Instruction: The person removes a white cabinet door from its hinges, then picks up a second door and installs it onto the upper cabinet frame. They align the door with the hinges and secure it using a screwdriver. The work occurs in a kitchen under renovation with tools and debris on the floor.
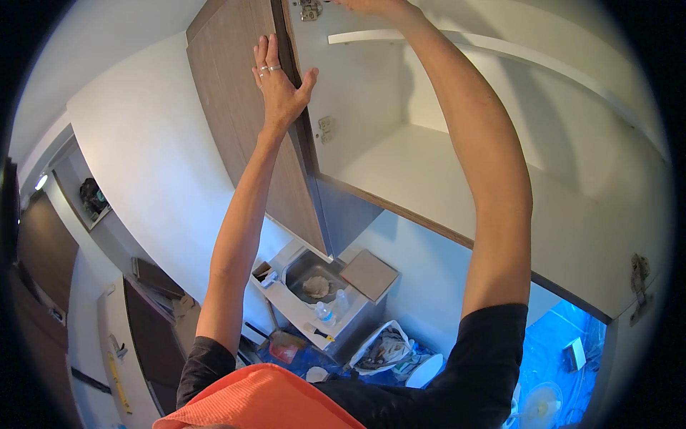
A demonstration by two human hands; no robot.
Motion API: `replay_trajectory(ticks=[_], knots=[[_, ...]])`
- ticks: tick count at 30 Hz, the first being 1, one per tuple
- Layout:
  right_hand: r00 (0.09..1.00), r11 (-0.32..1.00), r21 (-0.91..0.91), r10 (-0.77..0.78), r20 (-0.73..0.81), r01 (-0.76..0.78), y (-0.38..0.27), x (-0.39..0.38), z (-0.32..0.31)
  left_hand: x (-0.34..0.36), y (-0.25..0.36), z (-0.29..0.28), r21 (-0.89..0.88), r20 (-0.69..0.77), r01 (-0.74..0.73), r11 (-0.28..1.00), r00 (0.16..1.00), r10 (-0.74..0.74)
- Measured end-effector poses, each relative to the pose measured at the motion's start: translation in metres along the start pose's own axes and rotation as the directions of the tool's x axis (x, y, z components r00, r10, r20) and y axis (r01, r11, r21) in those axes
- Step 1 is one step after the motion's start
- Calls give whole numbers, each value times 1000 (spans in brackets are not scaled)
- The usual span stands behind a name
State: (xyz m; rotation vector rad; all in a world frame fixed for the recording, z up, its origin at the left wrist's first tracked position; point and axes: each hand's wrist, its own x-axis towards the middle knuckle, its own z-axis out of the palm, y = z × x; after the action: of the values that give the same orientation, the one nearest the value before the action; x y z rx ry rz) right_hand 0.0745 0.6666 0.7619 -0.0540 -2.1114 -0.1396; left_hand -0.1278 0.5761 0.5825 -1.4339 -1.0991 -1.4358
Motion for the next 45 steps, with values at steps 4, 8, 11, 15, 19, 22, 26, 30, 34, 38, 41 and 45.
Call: replay_trajectory(ticks=[4, 8, 11, 15, 19, 22, 26, 30, 34, 38, 41, 45], knots=[[991, 981, 141, 127, 39, -131, -2, -4, 4, 0, 0, 1, -18, -13, -1, 1000, 1000, 1], [986, 953, 258, 143, 85, -160, -3, 0, 2, 2, 5, 1, 61, -33, -18, 998, 999, 20], [877, 825, 328, 366, 311, -461, 3, 16, -13, 2, 6, 1, 66, -44, -13, 998, 999, 16], [677, 410, 543, 366, 638, -733, 14, 34, -17, 0, 4, 4, 69, -62, -31, 997, 997, 35], [705, 572, 437, 418, 572, -694, 14, 37, -13, -2, 1, 7, 68, -85, -41, 997, 995, 46], [975, 999, 17, 47, 218, -52, 7, 32, -9, -2, 1, 10, 62, -103, -38, 997, 994, 44], [904, 861, -282, -385, 183, 424, -2, 23, -13, -1, 2, 11, 73, -104, -50, 996, 993, 58], [957, 999, -43, 0, 291, 13, -7, 29, -21, -1, 2, 6, 66, -85, -46, 997, 995, 51], [716, 836, 103, 390, 579, -538, -7, 47, -26, -3, 0, 5, 47, -55, -35, 998, 998, 37], [615, 861, -83, 423, 665, -502, -9, 58, -21, -5, -3, 11, 55, -98, -60, 997, 993, 65], [834, 892, -439, 162, 527, 105, -16, 51, -15, -5, -3, 15, 75, -124, -63, 995, 990, 72], [869, 563, -677, -176, 463, 475, -26, 28, -11, -4, 0, 15, 69, -139, -66, 995, 987, 75]])
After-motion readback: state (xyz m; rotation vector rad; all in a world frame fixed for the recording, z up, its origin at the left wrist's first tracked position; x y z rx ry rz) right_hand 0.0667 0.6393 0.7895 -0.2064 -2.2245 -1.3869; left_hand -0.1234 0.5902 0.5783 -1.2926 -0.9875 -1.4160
